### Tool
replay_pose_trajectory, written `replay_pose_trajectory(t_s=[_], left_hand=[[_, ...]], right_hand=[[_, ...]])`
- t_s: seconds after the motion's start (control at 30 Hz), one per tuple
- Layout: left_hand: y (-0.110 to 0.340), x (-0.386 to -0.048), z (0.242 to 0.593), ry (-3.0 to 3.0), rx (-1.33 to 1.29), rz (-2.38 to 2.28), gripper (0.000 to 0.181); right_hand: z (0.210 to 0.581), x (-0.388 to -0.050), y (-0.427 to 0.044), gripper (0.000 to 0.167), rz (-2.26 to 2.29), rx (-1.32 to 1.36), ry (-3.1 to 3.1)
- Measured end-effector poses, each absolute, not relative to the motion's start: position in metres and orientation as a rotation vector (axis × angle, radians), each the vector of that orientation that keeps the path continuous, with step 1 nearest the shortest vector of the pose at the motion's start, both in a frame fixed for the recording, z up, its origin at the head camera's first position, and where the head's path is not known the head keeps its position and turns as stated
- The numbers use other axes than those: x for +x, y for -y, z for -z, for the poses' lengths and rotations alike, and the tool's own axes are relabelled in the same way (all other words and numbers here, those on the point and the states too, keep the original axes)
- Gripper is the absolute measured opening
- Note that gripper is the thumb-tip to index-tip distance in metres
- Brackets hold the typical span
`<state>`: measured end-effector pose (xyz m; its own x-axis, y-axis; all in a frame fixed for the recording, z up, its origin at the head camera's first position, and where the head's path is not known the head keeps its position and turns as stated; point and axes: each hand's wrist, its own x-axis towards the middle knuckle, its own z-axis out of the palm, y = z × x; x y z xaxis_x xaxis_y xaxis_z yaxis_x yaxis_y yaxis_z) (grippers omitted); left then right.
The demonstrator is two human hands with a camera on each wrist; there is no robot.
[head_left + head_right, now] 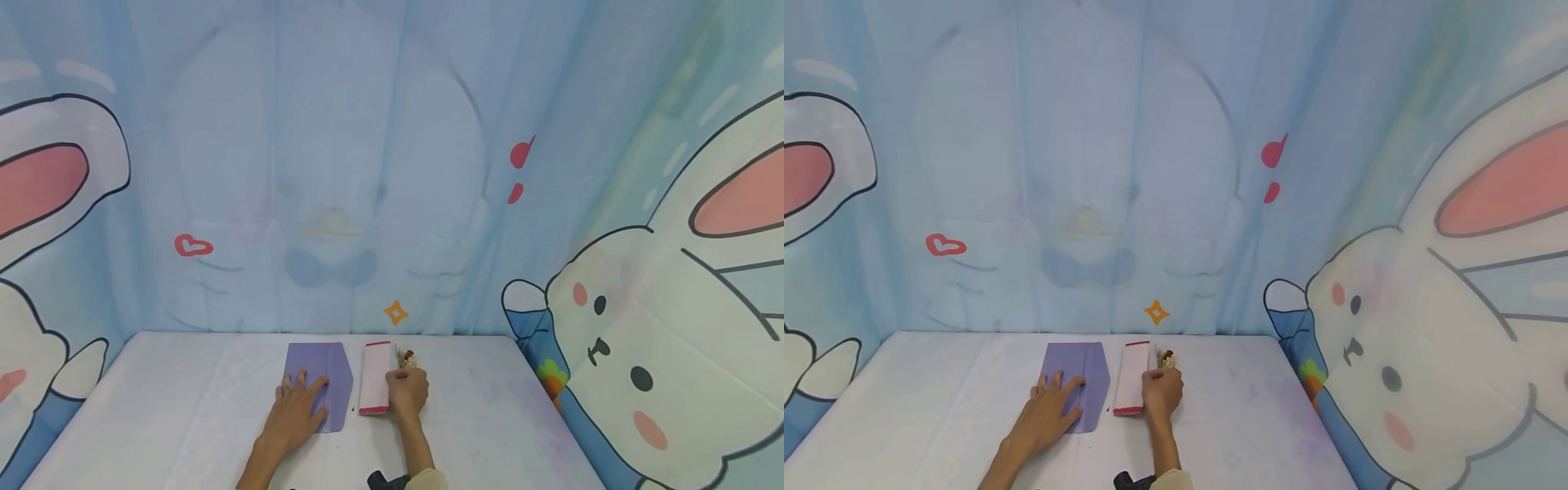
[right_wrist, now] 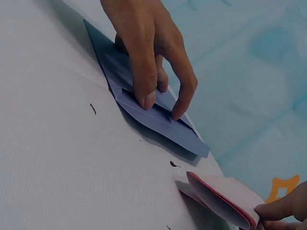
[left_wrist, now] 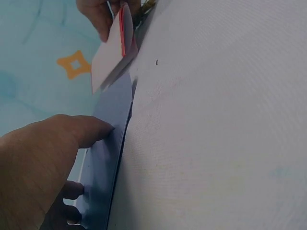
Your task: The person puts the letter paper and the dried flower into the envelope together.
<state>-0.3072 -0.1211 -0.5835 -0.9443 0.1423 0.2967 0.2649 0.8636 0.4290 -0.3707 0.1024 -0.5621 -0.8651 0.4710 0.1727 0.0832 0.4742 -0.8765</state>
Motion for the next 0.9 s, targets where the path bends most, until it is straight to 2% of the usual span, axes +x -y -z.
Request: replay_pose_trajectory(t_s=[0.43,0.9], left_hand=[[0.120,-0.309,0.582,2.810,-0.278,0.752,0.050],[0.122,-0.312,0.585,2.823,-0.262,0.792,0.053]], right_hand=[[0.559,-0.366,-0.094,0.008,-1.730,-0.440,2.263],[0.584,-0.372,-0.060,0.008,-1.628,-0.392,2.308]])
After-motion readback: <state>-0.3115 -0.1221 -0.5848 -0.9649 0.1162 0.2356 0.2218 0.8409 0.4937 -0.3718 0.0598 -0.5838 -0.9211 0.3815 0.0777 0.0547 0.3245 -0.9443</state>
